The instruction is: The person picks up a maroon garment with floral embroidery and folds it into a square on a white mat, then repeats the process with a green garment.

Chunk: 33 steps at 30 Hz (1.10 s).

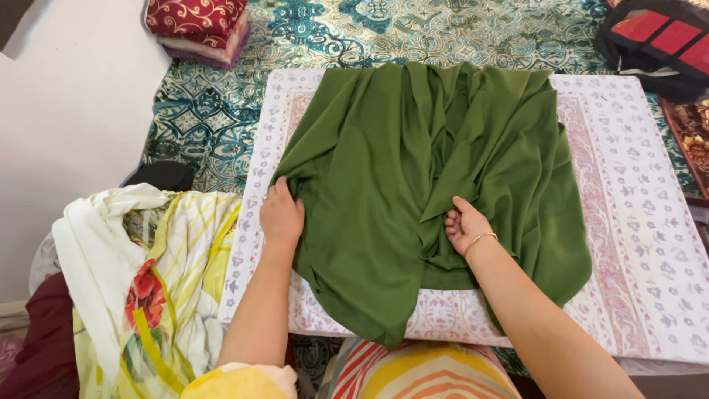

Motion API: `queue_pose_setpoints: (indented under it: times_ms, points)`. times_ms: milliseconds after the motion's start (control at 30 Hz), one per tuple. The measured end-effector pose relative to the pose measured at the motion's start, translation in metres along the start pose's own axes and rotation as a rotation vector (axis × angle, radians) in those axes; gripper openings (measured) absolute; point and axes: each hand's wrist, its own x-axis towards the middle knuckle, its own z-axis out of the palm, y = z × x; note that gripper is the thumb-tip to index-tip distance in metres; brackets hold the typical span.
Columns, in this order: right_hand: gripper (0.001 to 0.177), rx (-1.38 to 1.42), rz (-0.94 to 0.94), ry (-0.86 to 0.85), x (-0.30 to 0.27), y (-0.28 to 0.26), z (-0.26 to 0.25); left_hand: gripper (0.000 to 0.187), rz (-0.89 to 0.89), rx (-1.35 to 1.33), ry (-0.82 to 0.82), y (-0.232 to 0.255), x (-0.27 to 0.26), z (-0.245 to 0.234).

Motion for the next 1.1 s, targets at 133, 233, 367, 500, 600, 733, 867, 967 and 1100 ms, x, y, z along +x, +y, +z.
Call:
queue_pose_setpoints:
  times_ms: [133, 233, 367, 500, 600, 733, 867, 967, 1100]
  points:
    - [0.033, -0.016, 0.006, 0.014, 0.005, 0.003, -0.001, 0.045, -0.105, 0.061, 0.116, -0.005, 0.01, 0.026]
    - [0.032, -0.017, -0.007, 0.006, 0.004, 0.006, -0.004, 0.025, -0.13, 0.097, 0.159, -0.005, 0.015, 0.036]
    - [0.032, 0.039, -0.101, -0.018, -0.019, 0.009, 0.001, 0.01, -0.159, 0.01, 0.27, -0.008, 0.017, 0.046]
    - [0.031, 0.224, -0.198, 0.034, -0.042, 0.011, 0.0, 0.01, -0.38, -0.555, 0.488, -0.024, 0.026, 0.039]
    - [0.033, 0.304, -0.344, 0.105, -0.036, 0.01, -0.012, 0.014, -0.668, -0.906, 0.618, -0.021, 0.031, 0.011]
    - [0.013, 0.236, -0.687, 0.045, -0.107, -0.033, 0.018, 0.041, -0.854, -1.855, -0.041, 0.03, 0.022, -0.049]
    - [0.035, 0.199, -0.809, -0.223, -0.169, -0.053, 0.058, 0.086, -0.631, -1.711, -0.204, 0.109, -0.003, -0.082]
    - [0.019, -0.029, -0.766, -0.214, -0.147, -0.028, 0.058, 0.057, -0.272, -1.142, -0.05, 0.156, -0.04, -0.093]
    - [0.007, -0.323, -0.928, -0.322, -0.183, -0.022, 0.056, 0.068, -0.092, -0.942, -0.14, 0.206, -0.094, -0.129]
